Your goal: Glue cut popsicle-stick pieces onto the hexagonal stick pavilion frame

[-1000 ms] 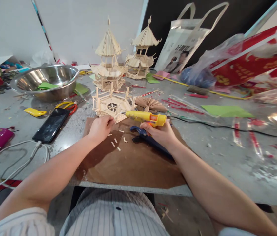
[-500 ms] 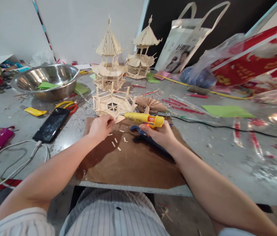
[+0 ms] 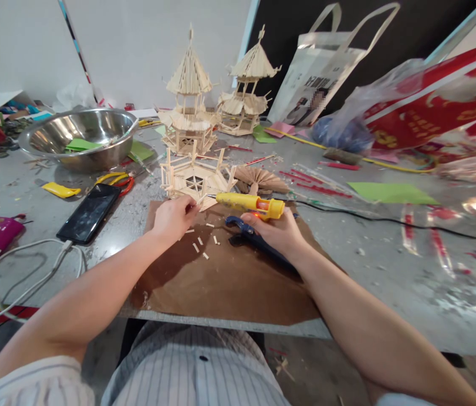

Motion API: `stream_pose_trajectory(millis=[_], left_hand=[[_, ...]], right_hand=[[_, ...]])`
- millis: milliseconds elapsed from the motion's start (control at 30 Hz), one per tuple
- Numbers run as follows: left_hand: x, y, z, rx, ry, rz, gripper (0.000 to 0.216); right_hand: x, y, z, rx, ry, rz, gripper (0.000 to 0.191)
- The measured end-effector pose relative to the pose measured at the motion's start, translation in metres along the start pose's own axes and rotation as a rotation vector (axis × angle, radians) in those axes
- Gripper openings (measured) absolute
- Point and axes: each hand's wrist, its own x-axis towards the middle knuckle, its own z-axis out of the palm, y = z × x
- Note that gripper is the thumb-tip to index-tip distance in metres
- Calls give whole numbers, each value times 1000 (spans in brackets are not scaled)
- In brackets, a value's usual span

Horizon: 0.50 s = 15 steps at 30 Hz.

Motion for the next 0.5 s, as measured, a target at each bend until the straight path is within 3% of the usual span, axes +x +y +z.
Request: stream_pose_trajectory(millis=[500], left_hand=[[2,-2,2,10,10,3,15]], right_hand=[[0,0,0,-27,-32,-36,30]])
